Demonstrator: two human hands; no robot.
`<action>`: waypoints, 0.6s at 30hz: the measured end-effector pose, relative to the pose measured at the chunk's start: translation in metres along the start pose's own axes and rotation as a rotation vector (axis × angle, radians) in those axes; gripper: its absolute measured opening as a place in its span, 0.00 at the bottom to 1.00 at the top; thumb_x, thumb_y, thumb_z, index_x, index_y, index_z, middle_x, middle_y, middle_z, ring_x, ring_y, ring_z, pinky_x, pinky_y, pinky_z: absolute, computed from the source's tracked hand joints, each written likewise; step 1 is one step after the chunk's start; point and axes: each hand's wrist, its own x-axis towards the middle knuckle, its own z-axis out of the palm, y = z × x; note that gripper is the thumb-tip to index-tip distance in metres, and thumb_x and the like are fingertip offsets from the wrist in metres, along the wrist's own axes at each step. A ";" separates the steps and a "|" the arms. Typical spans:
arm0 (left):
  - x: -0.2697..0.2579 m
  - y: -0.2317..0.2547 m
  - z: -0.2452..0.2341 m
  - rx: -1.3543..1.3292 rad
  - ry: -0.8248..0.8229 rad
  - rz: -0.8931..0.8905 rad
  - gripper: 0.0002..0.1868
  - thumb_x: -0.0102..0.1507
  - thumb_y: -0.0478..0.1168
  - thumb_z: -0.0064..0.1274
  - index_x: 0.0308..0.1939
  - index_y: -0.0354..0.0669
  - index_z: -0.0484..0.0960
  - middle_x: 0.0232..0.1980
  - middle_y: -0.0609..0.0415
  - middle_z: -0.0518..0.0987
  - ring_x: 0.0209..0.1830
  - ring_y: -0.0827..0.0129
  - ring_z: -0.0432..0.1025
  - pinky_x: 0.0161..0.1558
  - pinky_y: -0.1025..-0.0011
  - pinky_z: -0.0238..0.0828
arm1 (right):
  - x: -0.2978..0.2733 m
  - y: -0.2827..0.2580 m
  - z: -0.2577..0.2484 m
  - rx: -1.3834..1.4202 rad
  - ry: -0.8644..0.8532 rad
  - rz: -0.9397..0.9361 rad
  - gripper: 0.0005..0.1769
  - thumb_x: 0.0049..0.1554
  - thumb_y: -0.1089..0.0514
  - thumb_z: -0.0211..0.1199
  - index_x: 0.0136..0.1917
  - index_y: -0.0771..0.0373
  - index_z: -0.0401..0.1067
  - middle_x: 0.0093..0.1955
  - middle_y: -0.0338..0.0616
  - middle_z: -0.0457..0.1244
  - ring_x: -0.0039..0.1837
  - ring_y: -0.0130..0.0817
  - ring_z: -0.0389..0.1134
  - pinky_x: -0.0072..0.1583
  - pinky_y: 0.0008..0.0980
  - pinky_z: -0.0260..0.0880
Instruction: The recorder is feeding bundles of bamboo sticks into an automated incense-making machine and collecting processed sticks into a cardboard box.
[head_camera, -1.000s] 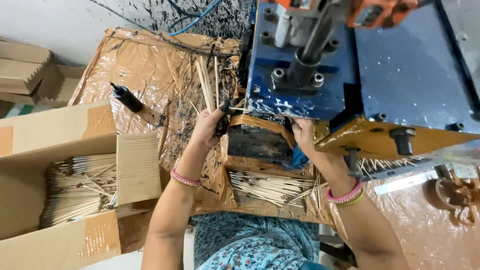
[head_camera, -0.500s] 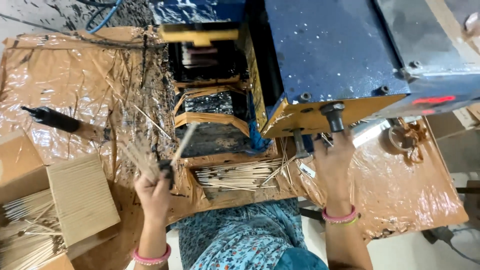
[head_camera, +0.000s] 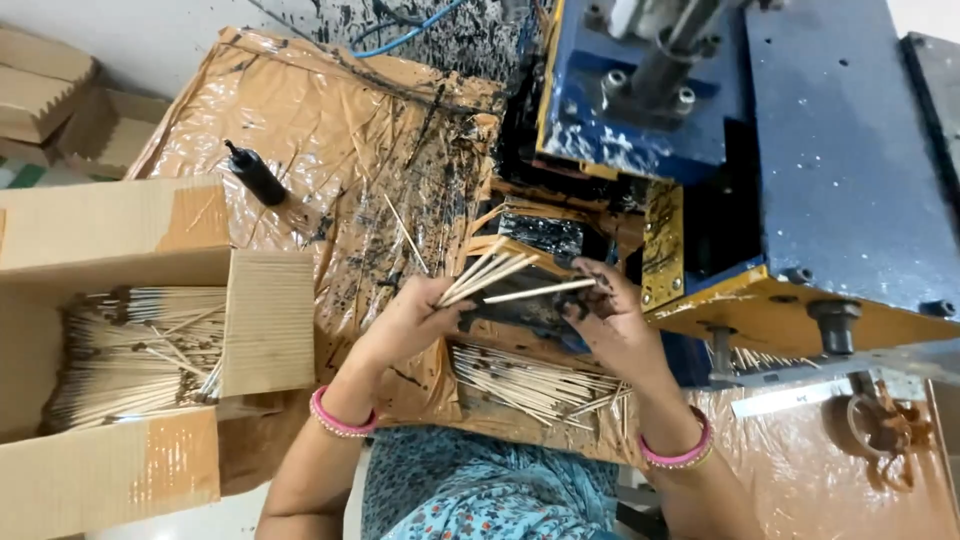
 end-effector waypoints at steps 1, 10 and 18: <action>-0.006 -0.023 0.003 -0.002 0.004 -0.007 0.04 0.66 0.30 0.53 0.41 0.33 0.83 0.24 0.58 0.73 0.24 0.79 0.64 0.25 0.74 0.62 | -0.003 -0.006 0.006 0.001 -0.006 0.006 0.32 0.60 0.68 0.67 0.76 0.64 0.65 0.49 0.42 0.62 0.42 0.25 0.58 0.44 0.28 0.57; -0.107 -0.152 0.051 0.172 0.660 -0.314 0.13 0.68 0.29 0.41 0.54 0.35 0.78 0.36 0.52 0.81 0.22 0.74 0.69 0.19 0.76 0.66 | -0.036 -0.008 0.014 -0.371 -0.052 0.044 0.21 0.54 0.57 0.68 0.60 0.67 0.76 0.47 0.38 0.74 0.46 0.22 0.71 0.50 0.26 0.72; -0.068 -0.019 0.047 0.407 0.164 0.426 0.12 0.56 0.28 0.57 0.43 0.37 0.74 0.35 0.46 0.77 0.32 0.55 0.72 0.33 0.63 0.68 | -0.039 0.016 0.037 -0.099 0.060 -0.102 0.10 0.59 0.66 0.66 0.56 0.65 0.77 0.44 0.36 0.69 0.44 0.19 0.67 0.45 0.21 0.68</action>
